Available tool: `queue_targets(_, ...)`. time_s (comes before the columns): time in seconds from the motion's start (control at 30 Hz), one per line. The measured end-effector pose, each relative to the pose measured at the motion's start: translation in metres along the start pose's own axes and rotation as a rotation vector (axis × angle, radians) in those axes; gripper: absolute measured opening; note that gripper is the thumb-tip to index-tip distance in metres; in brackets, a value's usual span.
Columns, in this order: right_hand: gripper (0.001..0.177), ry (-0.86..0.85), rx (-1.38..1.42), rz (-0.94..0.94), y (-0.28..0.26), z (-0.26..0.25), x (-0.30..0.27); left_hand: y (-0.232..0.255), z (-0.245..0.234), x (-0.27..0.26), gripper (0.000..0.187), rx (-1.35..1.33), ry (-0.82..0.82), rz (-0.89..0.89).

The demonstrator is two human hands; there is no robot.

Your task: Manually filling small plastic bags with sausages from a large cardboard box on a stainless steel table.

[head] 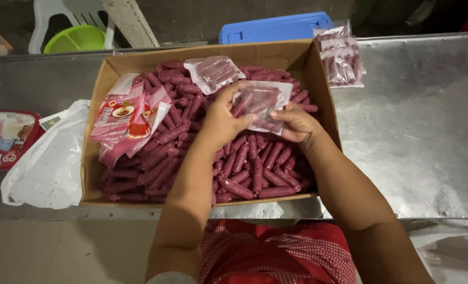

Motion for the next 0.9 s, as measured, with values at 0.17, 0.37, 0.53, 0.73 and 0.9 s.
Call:
queue_targets(0.17, 0.054, 0.017, 0.078, -0.043, 0.003, 0.003, 0.001, -0.004, -0.013, 0.008, 0.069, -0.198, -0.004, -0.033)
queue_targets(0.37, 0.057, -0.071, 0.117, -0.054, -0.003, 0.050, -0.014, -0.006, -0.023, 0.011, 0.042, -0.057, 0.144, -0.023)
queue_targets(0.53, 0.055, -0.010, 0.187, -0.072, 0.017, -0.017, 0.008, -0.001, -0.018, 0.008, 0.035, -0.077, 0.091, 0.037)
queue_targets(0.73, 0.050, 0.050, 0.172, -0.070, 0.022, -0.016, 0.011, 0.001, 0.004, -0.005, 0.033, -0.007, 0.174, 0.034)
queue_targets(0.9, 0.043, 0.131, 0.148, -0.041, 0.015, 0.025, -0.003, -0.024, 0.010, 0.008, 0.027, 0.262, 0.219, 0.213)
Point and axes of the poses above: each hand's wrist, its own x-axis towards the middle knuckle, its own z-axis out of the palm, y = z × x, the point moved 1 cm from there along x, towards the middle knuckle, and after that the axes turned 12 degrees about x, right-handed, at the moved point
